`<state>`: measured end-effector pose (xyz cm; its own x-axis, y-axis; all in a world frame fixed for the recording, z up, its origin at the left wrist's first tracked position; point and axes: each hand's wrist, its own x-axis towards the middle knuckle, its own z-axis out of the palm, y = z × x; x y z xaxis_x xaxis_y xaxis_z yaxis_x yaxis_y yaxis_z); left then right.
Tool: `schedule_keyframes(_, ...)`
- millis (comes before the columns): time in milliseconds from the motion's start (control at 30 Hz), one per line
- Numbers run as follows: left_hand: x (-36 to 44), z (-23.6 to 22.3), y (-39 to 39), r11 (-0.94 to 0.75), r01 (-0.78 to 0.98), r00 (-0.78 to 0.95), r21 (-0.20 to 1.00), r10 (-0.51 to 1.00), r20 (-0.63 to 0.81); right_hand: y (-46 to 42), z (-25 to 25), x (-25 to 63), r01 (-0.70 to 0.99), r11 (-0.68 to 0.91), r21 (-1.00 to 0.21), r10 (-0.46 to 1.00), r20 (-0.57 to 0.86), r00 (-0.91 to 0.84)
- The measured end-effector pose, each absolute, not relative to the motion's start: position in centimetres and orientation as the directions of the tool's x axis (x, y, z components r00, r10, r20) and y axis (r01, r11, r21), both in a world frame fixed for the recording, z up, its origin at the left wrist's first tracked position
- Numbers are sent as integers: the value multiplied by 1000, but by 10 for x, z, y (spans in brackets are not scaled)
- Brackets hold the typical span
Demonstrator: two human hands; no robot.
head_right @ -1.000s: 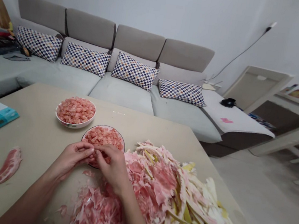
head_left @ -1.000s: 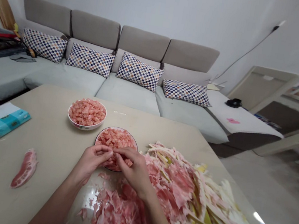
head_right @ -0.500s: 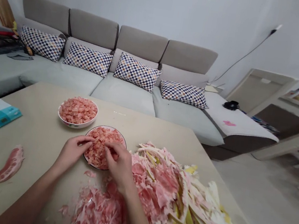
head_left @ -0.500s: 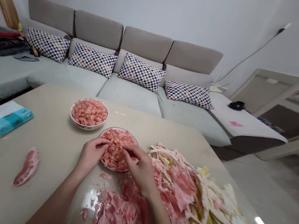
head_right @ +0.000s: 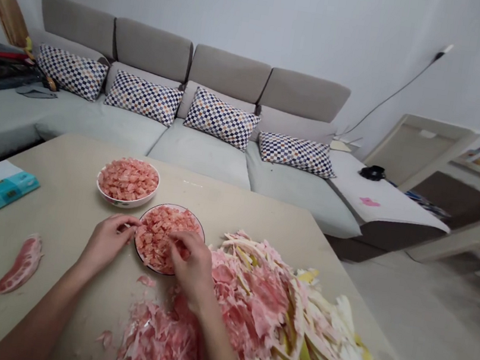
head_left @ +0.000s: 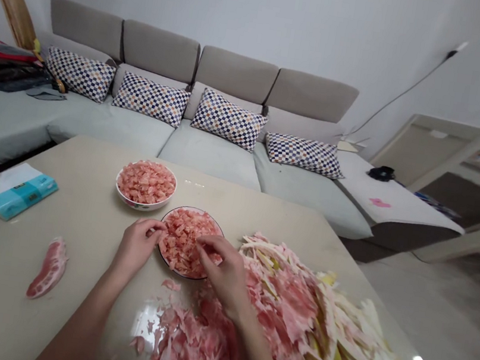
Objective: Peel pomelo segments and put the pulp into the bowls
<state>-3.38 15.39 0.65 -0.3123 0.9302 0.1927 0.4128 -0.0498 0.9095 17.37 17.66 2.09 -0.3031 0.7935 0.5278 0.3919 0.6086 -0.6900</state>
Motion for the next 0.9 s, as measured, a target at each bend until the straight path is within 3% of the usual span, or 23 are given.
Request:
schedule_keyframes(167,-47,-2,152,22,498,-296,867,944,146,193,15,155,484,685,-544,726,564,-394)
schedule_keyframes(400,-30,-13,149,86,553,-307,829,946,106,201,13,144,517,704,-487,704,575,-417)
schedule_keyframes(667,-30,-17,152,70,396,-265,916,963,41,179,12,151,497,667,-555,741,567,-359)
schedule_keyframes(900,-33,6,150,15,127,-125,992,992,1,169,21,148,353,549,-758,821,410,-396)
